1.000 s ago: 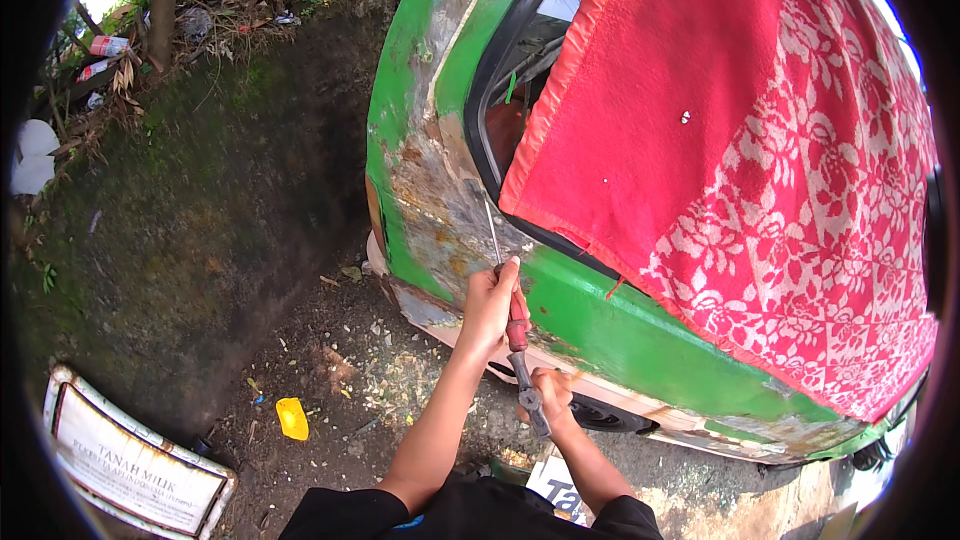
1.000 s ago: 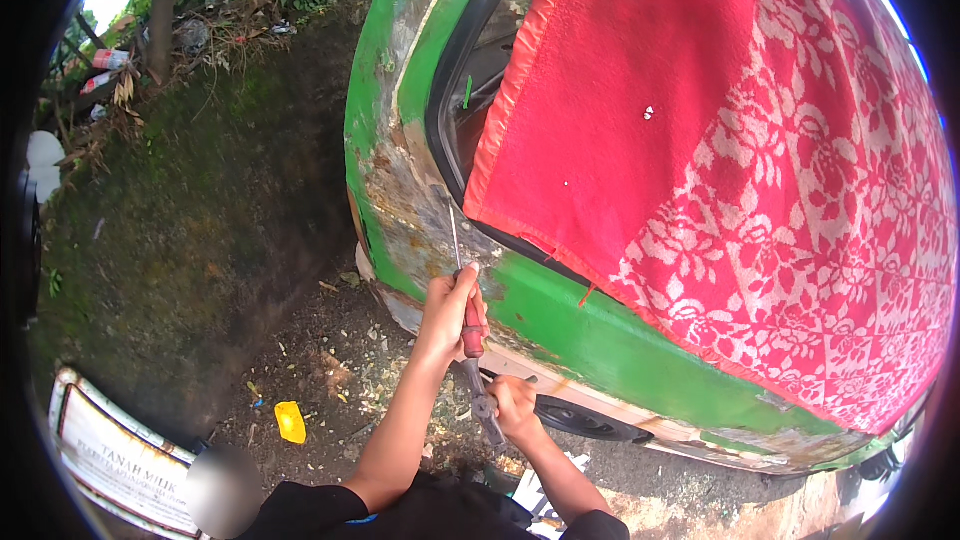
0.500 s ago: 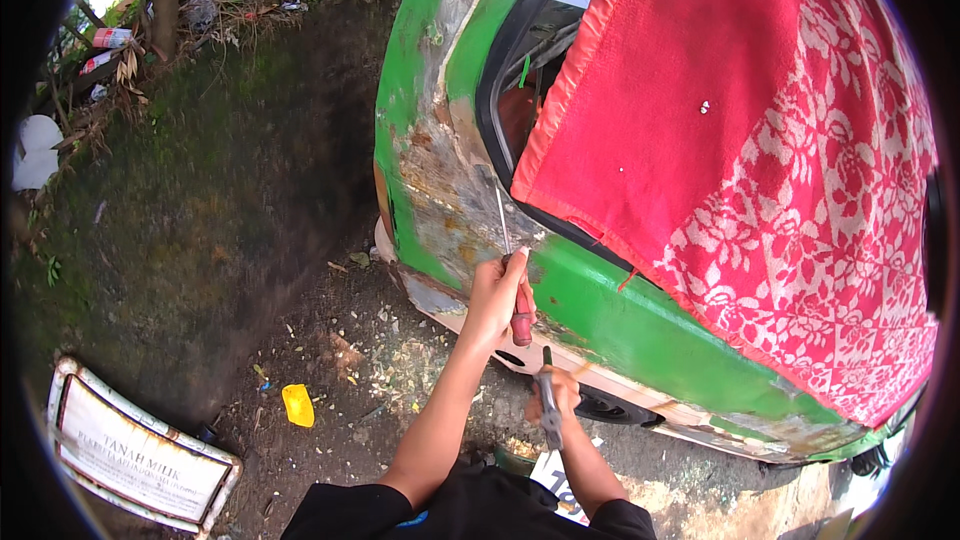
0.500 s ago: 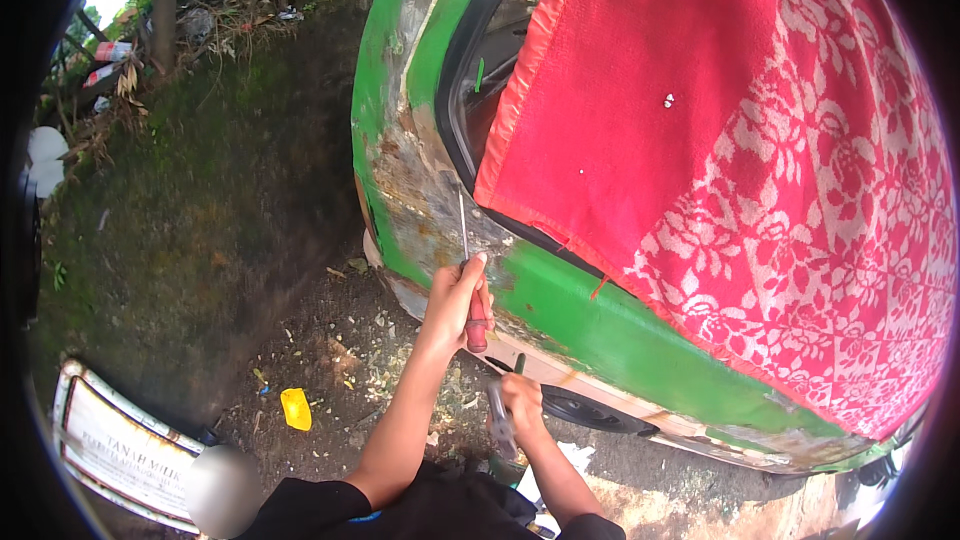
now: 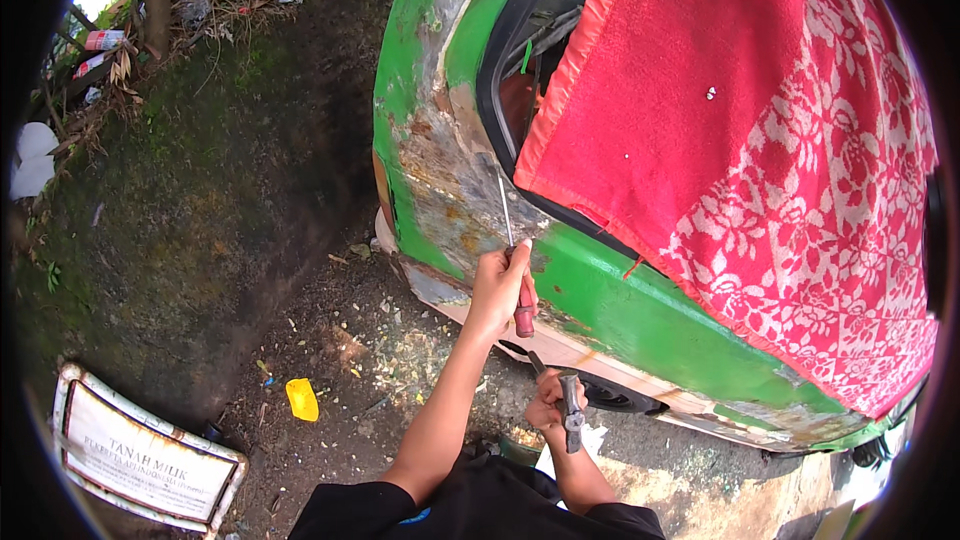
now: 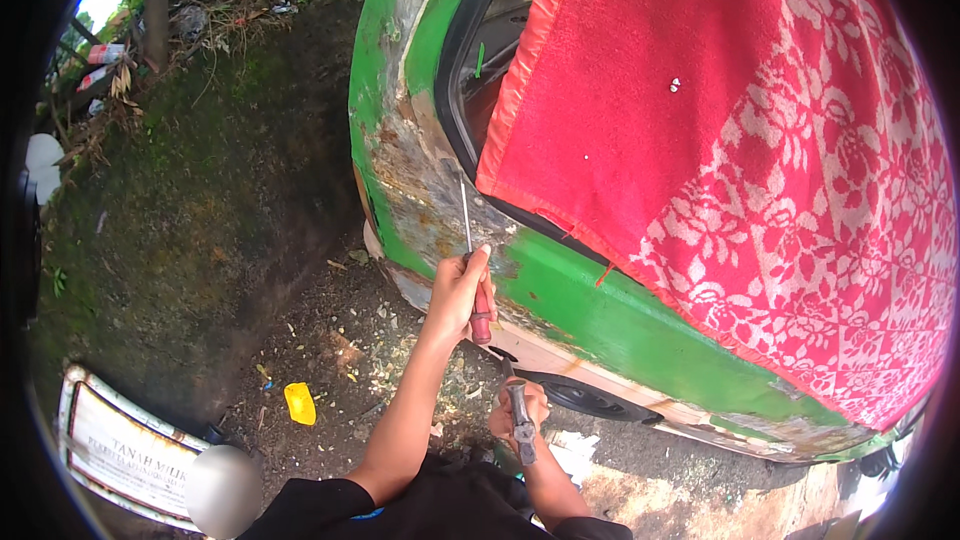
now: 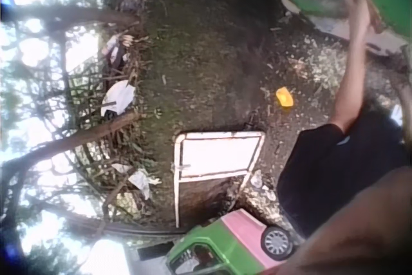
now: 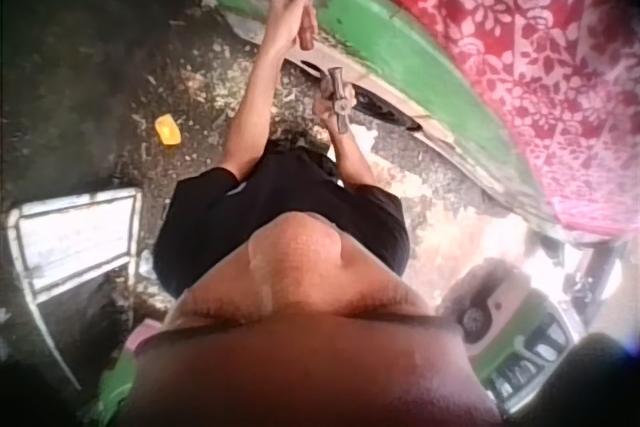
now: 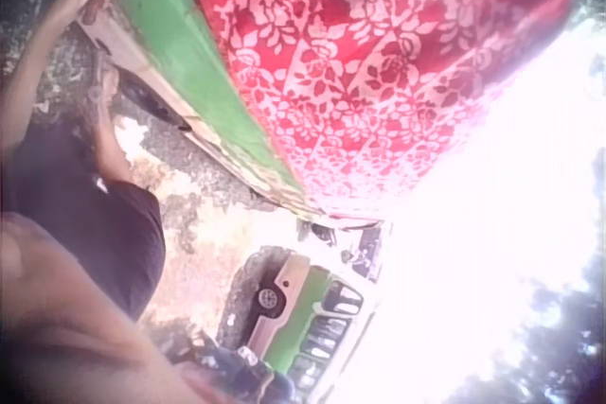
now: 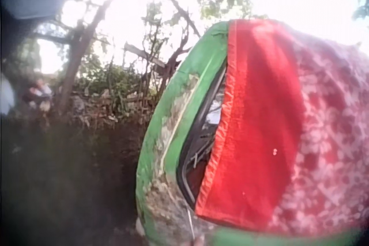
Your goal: The person uses a hammer and a chisel to scrape and chip away old paint and rust from the side panel of a green vehicle. The person repeatedly strikes the chisel with the hammer to remove material from the car's body.
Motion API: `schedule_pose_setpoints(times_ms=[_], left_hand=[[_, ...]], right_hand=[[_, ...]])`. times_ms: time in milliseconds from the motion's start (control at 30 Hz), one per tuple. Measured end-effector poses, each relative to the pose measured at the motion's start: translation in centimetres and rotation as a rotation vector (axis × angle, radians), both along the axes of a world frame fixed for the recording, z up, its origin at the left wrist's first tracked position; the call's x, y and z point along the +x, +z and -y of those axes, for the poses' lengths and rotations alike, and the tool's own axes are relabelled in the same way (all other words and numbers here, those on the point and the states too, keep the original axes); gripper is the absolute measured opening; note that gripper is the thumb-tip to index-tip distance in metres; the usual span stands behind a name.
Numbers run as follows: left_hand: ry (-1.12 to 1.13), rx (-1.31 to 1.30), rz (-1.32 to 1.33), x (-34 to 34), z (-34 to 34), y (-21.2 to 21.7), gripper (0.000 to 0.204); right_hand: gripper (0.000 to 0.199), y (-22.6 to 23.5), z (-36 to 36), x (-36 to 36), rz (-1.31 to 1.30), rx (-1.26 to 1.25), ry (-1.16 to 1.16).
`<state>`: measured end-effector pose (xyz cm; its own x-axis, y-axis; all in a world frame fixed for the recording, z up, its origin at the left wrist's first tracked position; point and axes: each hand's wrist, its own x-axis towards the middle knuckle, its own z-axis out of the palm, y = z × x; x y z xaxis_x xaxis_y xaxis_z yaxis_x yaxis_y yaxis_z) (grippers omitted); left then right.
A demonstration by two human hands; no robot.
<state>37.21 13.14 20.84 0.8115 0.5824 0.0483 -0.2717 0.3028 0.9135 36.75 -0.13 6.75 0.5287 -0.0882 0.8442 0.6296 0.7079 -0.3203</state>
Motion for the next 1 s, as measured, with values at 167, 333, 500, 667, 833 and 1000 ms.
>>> schedule_pose_setpoints(times_ms=[167, 333, 500, 667, 833, 1000], left_hand=[[0.010, 0.046, -0.001, 0.3, -0.5, -1.0, 0.040], [0.006, 0.014, 0.009, 0.3, -0.1, -0.9, 0.042], [0.013, -0.003, 0.046, 1.3, 0.2, -1.8, 0.043], [0.007, 0.036, 0.058, 1.8, 0.5, -2.0, 0.042], [-0.213, 0.048, 0.048, 1.3, -0.6, -2.2, 0.041], [-0.321, 0.045, 0.135, 1.3, -2.8, -2.2, 0.034]], right_hand=[[0.043, 0.8, -0.4, 0.8, 0.138, -0.486, -0.372], [0.054, 0.5, 0.6, -0.8, -0.067, -0.326, -0.204], [0.048, 1.4, 0.7, -1.7, -0.299, -0.533, -0.066], [0.041, 4.5, 1.0, -3.0, -0.660, -0.289, 0.243], [0.041, 4.7, 1.9, -2.5, -0.808, -0.266, 0.349], [0.041, 4.5, 1.6, -1.7, -0.915, -0.216, 0.353]])
